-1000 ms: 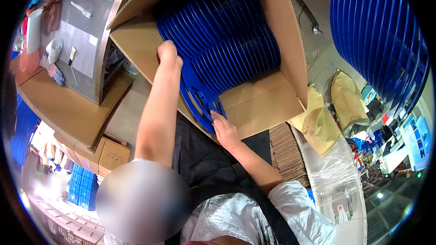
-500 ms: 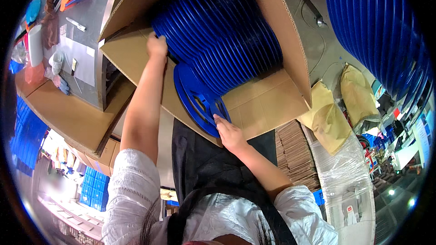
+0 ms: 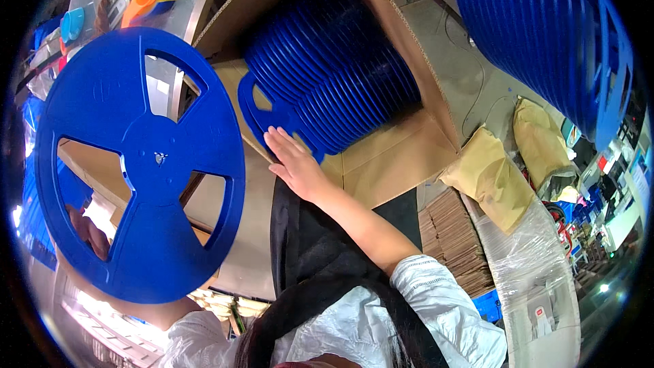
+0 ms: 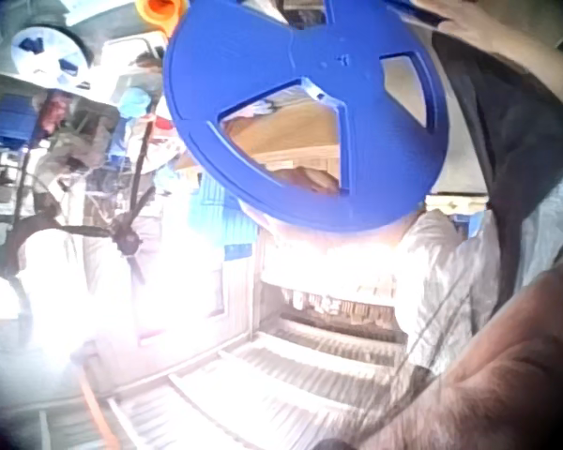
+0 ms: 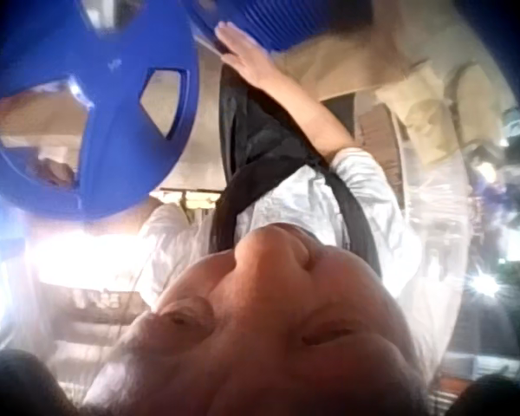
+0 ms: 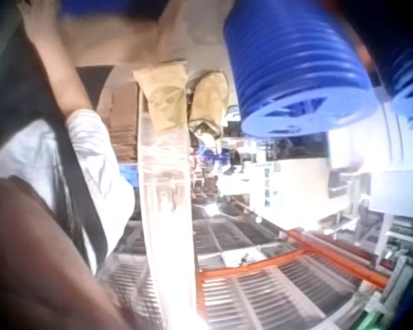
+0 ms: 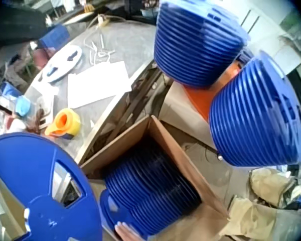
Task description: The person picks up blue plastic spools from a table and places them into a cardboard box. The person handles the spools one by one, stacking them vertically inside the box.
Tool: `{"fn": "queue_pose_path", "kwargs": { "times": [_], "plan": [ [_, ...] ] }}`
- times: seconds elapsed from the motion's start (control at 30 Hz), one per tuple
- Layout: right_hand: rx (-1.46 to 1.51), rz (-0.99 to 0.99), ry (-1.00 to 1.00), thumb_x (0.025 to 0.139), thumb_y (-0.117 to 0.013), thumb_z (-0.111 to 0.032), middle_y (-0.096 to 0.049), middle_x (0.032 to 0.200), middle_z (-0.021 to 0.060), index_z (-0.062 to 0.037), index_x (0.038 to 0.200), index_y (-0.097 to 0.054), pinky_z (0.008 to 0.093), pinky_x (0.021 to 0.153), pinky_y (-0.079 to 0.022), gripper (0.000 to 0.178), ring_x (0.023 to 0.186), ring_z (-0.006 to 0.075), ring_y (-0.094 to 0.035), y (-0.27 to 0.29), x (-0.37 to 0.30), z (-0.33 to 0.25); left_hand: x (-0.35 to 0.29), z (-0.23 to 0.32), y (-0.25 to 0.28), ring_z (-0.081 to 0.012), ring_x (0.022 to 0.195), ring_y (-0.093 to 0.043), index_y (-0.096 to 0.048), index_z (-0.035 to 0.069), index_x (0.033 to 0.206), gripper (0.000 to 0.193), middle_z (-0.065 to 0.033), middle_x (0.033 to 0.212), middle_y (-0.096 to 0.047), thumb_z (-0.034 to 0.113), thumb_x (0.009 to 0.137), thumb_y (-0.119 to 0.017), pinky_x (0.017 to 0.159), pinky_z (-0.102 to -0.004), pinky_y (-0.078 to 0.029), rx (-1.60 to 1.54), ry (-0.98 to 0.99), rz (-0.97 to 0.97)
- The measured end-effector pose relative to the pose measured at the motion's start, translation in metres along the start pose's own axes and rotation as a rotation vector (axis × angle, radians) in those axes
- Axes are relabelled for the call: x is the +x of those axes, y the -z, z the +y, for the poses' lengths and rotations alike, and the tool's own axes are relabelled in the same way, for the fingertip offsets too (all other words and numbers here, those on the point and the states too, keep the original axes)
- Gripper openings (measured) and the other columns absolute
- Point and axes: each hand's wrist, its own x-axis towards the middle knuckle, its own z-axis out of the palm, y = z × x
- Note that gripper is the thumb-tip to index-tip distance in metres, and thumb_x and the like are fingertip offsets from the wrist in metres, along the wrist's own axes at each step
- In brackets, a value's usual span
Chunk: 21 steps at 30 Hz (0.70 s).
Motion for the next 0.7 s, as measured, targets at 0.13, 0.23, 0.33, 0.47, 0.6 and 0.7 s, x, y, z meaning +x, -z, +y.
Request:
{"fn": "queue_pose_path", "kwargs": {
  "times": [0.13,0.23,0.33,0.47,0.6,0.7],
  "plan": [
    [0.224,0.201,0.016,0.095,-0.054,-0.045,-0.036,0.152,0.0182,-0.0063,0.147,-0.037,0.0428,0.115,-0.026,0.067,0.141,0.0342,-0.034,0.027,-0.037,-0.016,-0.028,-0.005,-0.047,-0.008,0.054,-0.054,-0.05,0.0,0.129,0.045,-0.0062,0.08,-0.059,0.033,0.097,-0.05,0.041,-0.0183,-0.038,-0.012,-0.061,0.176],
    [0.078,0.238,0.343,0.092,-0.047,-0.063,-0.039,0.149,0.0216,-0.0047,0.143,-0.043,0.0489,0.114,-0.024,0.078,0.14,0.0398,-0.035,0.078,-0.055,-0.06,-0.026,-0.072,-0.087,-0.0111,0.059,-0.055,-0.051,0.003,0.13,0.047,-0.0078,0.086,-0.061,0.034,0.096,-0.048,0.047,-0.0205,-0.043,-0.054,0.105,-0.038],
    [-0.074,-0.005,0.301,0.084,-0.05,-0.072,-0.045,0.143,0.0241,-0.0018,0.138,-0.049,0.05,0.112,-0.028,0.089,0.136,0.0416,-0.039,0.111,-0.072,-0.074,-0.027,-0.11,-0.144,-0.0137,0.092,-0.06,-0.052,-0.002,0.124,0.035,-0.0094,0.106,-0.063,0.02,0.099,-0.042,0.08,-0.0245,-0.049,-0.299,0.357,-0.145],
    [-0.154,0.074,-0.06,0.086,-0.054,-0.067,-0.045,0.144,0.0249,-0.0001,0.139,-0.048,0.0443,0.107,-0.038,0.085,0.132,0.0405,-0.046,0.123,-0.1,-0.074,-0.027,-0.144,-0.194,-0.0155,0.07,-0.06,-0.047,0.002,0.125,0.03,-0.0087,0.091,-0.061,0.019,0.101,-0.041,0.063,-0.0274,-0.052,-0.515,0.521,-0.172],
    [-0.018,0.209,-0.28,0.092,-0.052,-0.058,-0.052,0.132,0.0249,0.0021,0.137,-0.049,0.0401,0.096,-0.045,0.075,0.116,0.0365,-0.055,0.142,-0.116,-0.05,-0.001,-0.19,-0.234,-0.0149,0.066,-0.061,-0.045,0.003,0.13,0.036,-0.0087,0.09,-0.063,0.028,0.104,-0.041,0.06,-0.028,-0.053,-0.574,0.685,-0.517],
    [0.398,0.465,-0.437,0.095,-0.045,-0.06,-0.067,0.093,0.0184,0.0053,0.118,-0.057,0.0341,0.071,-0.051,0.071,0.073,0.0268,-0.066,0.156,-0.131,-0.024,0.053,-0.3,-0.256,-0.027,0.101,-0.061,-0.045,0.005,0.137,0.042,-0.0158,0.118,-0.06,0.026,0.101,-0.048,0.089,-0.0399,-0.05,0.254,-0.077,-0.354]
  ]
}}
